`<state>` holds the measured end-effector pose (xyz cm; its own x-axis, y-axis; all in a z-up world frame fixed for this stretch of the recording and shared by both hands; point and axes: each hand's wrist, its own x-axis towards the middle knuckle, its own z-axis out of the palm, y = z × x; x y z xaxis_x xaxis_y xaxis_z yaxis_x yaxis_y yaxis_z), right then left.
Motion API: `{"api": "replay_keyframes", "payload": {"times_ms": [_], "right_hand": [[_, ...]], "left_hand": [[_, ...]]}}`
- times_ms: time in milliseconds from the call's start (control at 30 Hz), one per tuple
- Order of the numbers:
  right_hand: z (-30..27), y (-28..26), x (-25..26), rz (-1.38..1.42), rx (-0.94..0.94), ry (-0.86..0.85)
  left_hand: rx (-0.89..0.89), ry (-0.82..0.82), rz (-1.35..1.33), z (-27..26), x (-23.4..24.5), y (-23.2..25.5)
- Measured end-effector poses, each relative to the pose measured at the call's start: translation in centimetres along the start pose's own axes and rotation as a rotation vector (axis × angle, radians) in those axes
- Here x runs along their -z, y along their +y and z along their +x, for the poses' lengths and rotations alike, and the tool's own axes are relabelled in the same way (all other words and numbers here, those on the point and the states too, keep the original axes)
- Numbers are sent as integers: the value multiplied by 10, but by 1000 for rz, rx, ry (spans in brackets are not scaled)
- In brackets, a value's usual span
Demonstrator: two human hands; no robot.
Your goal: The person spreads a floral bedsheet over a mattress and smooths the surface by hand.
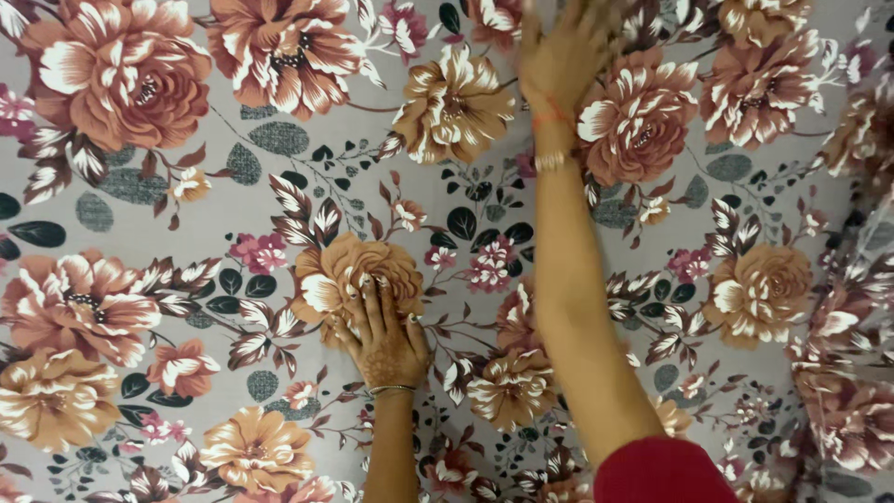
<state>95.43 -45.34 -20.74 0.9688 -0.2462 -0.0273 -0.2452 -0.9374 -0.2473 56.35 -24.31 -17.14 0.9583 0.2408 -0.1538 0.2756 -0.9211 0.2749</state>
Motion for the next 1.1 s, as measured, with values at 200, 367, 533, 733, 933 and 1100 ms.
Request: {"api": "replay_keyframes", "payload": {"times_ms": [200,367,533,733,933,1100], "right_hand": [[-276,153,39,-139,-485,-35],[-371,116,40,-102,-336,98],[-309,16,9,61,445,-117],[-357,170,54,-108,-55,-49],[-534,249,96,-83,-115,-14],[-452,237,86,116,288,-96]], "left_hand": [[5,5,-6,-1,2,0],[-5,-7,-13,0,2,2],[-34,32,-50,-7,4,0],[-65,25,11,-9,9,0],[-89,34,-21,-14,12,1],[-263,-86,-44,-20,24,-3]]}}
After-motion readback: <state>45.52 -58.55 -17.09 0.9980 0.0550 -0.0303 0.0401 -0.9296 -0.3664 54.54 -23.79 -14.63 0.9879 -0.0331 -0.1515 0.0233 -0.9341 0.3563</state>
